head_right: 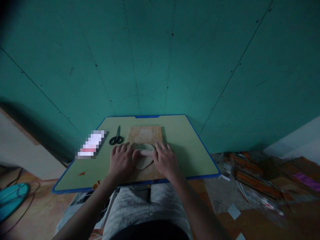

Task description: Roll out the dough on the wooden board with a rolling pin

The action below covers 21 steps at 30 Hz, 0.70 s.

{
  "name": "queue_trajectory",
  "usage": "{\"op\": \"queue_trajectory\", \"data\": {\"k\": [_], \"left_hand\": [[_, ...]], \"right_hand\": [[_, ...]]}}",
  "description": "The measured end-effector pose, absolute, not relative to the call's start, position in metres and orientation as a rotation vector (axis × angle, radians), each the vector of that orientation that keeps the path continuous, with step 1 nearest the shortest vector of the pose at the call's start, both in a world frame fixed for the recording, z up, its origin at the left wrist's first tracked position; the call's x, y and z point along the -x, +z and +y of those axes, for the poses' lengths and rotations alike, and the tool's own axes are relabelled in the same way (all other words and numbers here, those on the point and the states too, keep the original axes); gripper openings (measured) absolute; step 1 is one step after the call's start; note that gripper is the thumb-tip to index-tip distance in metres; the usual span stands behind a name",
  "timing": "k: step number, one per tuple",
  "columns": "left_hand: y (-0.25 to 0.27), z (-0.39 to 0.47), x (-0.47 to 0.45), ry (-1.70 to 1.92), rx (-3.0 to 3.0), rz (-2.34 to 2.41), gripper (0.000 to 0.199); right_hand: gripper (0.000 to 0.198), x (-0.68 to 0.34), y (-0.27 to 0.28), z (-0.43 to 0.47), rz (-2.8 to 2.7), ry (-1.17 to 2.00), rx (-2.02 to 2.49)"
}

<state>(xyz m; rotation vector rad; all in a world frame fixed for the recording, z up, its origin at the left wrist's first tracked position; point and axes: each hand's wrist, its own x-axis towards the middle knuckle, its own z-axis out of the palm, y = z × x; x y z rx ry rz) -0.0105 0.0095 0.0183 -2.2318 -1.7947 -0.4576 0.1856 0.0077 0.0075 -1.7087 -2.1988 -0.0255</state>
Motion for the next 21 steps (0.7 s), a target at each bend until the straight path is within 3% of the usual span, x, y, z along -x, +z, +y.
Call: {"op": "queue_trajectory", "data": {"k": [12,21], "left_hand": [[-0.007,-0.038,0.028,-0.620,2.261,-1.556,0.046],[0.003,0.005,0.021,-0.583,2.394,-1.520,0.047]], "right_hand": [[0.049,-0.192,-0.015,-0.024,-2.134,-0.084,1.525],[0.066,-0.186,-0.023,-0.075,-2.069,-0.118,1.446]]}}
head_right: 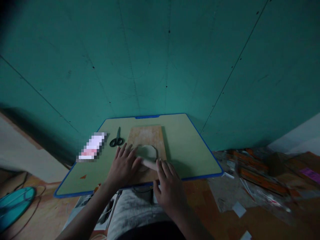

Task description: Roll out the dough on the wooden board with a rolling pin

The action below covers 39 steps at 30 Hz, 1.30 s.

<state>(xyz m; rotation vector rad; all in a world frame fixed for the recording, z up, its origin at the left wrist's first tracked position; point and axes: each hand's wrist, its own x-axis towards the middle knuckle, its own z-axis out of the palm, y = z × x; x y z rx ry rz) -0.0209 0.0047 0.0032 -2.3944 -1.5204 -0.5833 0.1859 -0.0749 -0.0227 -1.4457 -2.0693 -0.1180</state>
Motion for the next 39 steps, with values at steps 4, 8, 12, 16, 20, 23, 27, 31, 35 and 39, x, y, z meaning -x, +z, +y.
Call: {"op": "queue_trajectory", "data": {"k": [4,8,12,16,20,23,27,31,35,39], "left_hand": [[0.009,0.035,0.008,-0.525,2.524,-1.445,0.042],[0.014,0.057,-0.010,-0.432,2.594,-1.420,0.040],[0.020,0.065,-0.027,-0.381,2.600,-1.426,0.041],[0.023,0.070,-0.041,-0.395,2.598,-1.427,0.043],[0.022,0.080,-0.053,-0.328,2.631,-1.403,0.043],[0.025,0.089,-0.068,-0.241,2.658,-1.381,0.043],[0.032,0.095,-0.089,-0.289,2.621,-1.558,0.049],[0.032,0.089,-0.088,-0.298,2.596,-1.576,0.042],[0.025,0.068,-0.058,-0.285,2.621,-1.281,0.038],[0.024,0.036,-0.027,-0.337,2.587,-1.247,0.030]], "right_hand": [[0.068,-0.179,-0.026,-0.090,-2.030,-0.068,1.427],[0.063,-0.171,-0.032,-0.091,-1.962,-0.051,1.432],[0.058,-0.173,-0.038,-0.082,-1.905,-0.072,1.432],[0.052,-0.183,-0.040,-0.076,-1.882,-0.089,1.476],[0.046,-0.194,-0.037,-0.072,-1.845,-0.024,1.576],[0.047,-0.203,-0.036,-0.066,-1.819,0.015,1.620],[0.048,-0.214,-0.040,-0.054,-1.786,-0.013,1.628],[0.048,-0.219,-0.043,-0.050,-1.762,-0.036,1.690],[0.048,-0.216,-0.042,-0.054,-1.825,-0.044,1.670],[0.047,-0.211,-0.040,-0.054,-1.872,-0.068,1.640]]}}
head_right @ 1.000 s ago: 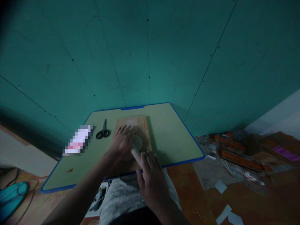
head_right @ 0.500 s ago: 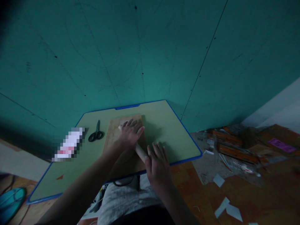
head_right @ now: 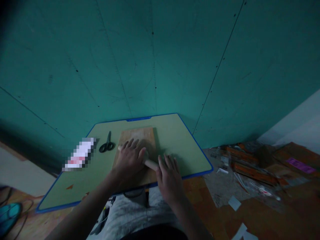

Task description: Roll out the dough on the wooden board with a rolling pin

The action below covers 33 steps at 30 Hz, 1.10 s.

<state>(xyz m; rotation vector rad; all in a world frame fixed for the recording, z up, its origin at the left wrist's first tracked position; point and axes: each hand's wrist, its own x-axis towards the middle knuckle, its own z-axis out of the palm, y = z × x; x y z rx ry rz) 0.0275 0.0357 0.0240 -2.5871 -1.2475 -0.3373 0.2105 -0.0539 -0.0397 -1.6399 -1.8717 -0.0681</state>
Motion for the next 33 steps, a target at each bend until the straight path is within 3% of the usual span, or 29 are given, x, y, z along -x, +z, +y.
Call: {"op": "queue_trajectory", "data": {"k": [6,12,20,28,33], "left_hand": [[0.012,-0.004,0.006,-0.549,2.525,-1.330,0.039],[0.010,-0.028,0.020,-0.482,2.561,-1.292,0.042],[0.000,-0.059,0.008,-0.395,2.725,-1.285,0.083],[0.009,-0.068,-0.013,-0.629,3.011,-1.067,0.058],[0.003,-0.068,-0.014,-0.744,3.076,-1.128,0.058]], "right_hand": [[0.045,-0.212,-0.036,-0.039,-1.882,-0.099,1.678],[0.046,-0.211,-0.014,-0.011,-1.980,-0.027,1.870],[0.045,-0.195,0.001,0.047,-2.102,0.150,1.922],[0.053,-0.196,0.001,0.073,-2.248,0.321,1.777],[0.056,-0.194,0.006,0.077,-2.237,0.384,1.770]]}}
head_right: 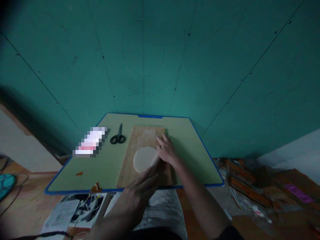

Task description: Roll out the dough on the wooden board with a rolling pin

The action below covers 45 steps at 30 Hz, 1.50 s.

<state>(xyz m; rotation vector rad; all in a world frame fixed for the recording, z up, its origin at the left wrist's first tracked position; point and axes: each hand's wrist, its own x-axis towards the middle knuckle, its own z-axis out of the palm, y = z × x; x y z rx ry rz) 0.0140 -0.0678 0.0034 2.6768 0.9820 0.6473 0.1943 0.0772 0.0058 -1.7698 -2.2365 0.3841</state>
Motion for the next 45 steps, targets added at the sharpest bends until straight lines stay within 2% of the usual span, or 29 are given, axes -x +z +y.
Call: {"op": "queue_trajectory", "data": {"k": [4,11,20,24,29,33,38,45], "left_hand": [[-0.004,-0.070,-0.012,0.703,-2.624,1.034,0.050],[0.000,-0.070,0.007,0.780,-2.497,1.138,0.058],[0.001,-0.075,0.023,0.827,-2.440,1.299,0.053],[-0.003,-0.078,0.010,0.814,-2.494,1.247,0.045],[-0.014,-0.080,-0.019,0.788,-2.570,1.081,0.053],[-0.019,-0.081,-0.040,0.776,-2.653,0.944,0.033],[-0.027,-0.078,-0.061,0.878,-2.756,0.915,0.011],[-0.019,-0.070,-0.081,0.835,-2.731,0.832,0.014]], "right_hand": [[0.057,-0.184,0.012,0.084,-2.291,0.394,1.792],[0.055,-0.150,0.022,0.103,-2.452,0.281,1.708],[0.046,-0.111,0.029,0.116,-2.402,0.305,1.709],[0.046,-0.121,0.028,0.113,-2.419,0.297,1.627],[0.055,-0.161,0.014,0.109,-2.398,0.398,1.573],[0.058,-0.189,0.007,0.103,-2.285,0.607,1.647],[0.059,-0.199,0.011,0.099,-2.307,0.689,1.613],[0.061,-0.185,0.024,0.104,-2.492,0.680,1.575]]}}
